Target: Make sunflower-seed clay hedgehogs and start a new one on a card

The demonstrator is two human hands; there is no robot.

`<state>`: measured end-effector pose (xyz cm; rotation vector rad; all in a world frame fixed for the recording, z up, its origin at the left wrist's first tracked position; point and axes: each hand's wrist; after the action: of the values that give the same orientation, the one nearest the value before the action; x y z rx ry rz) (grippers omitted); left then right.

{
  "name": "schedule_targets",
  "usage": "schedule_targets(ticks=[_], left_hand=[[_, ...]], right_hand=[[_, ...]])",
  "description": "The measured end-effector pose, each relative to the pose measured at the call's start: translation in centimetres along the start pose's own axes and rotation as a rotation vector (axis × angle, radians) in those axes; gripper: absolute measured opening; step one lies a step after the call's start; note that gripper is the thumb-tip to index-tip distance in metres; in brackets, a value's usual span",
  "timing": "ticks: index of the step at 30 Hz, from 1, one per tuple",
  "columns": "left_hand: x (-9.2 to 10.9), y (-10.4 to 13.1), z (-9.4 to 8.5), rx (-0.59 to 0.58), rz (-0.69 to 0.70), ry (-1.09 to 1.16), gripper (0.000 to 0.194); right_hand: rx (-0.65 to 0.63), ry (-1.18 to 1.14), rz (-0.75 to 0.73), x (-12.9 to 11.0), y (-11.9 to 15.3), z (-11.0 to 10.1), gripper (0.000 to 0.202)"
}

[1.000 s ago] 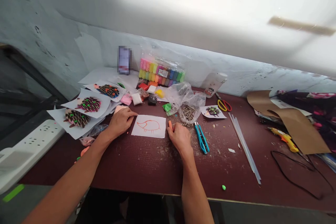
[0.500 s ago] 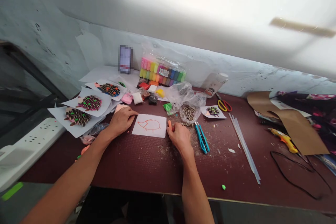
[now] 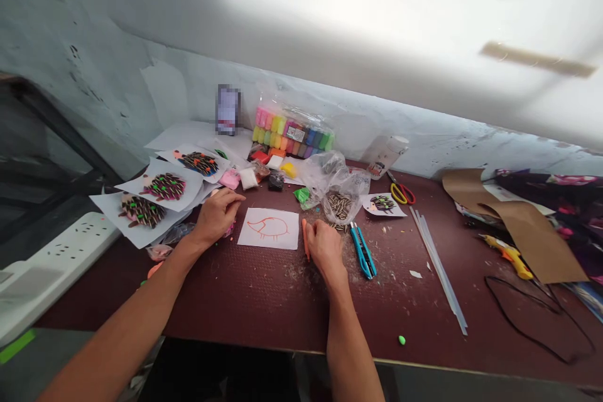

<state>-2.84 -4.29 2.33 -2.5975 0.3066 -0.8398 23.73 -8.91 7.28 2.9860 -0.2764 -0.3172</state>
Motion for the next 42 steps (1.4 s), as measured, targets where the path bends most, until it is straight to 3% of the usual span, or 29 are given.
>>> schedule_targets(ticks=[7,14,24,30,37,42], left_hand=[[-0.1,0.1,0.5,-0.052,0.046,0.063,0.029],[-0.4,0.4,1.2,-0.177,0.155,-0.018,0.036],[-0.1,0.0,0.8,-0.231,0.140,-0.037,0.031],[0.2,0.0,0.7,-0.185,0.118,-0.014,0.026],[0.7,-0.2,0.2,-0.059,0.037,0.089,0.026],[1.8,-0.8,-0.6,-0.082,-0.052,0.159,0.026]], right_hand=[[-0.018,-0.068,0.000,-0.4,0.2,-0.1,0.046],[-0.044,-0.086,-0.003,-0.6,0.4,-0.4,0.046],[0.000,-0.127,-0.034,0.1,0.0,0.2,0.045],[0.122,-0.116,-0.048,0.4,-0.4,0.9,0.031],[0.207,-0.323,-0.147,0.8,-1.1,1.8,0.031],[0.239,-0.452,-0.166,0.9,-1.3,2.0,0.031]])
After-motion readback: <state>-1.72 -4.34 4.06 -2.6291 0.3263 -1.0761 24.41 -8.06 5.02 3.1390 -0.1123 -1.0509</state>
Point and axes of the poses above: each hand's wrist, its own y-axis away from the middle knuckle, its own z-axis out of the palm, x = y × z, and after that the axes turned 3 degrees about -y, right-handed
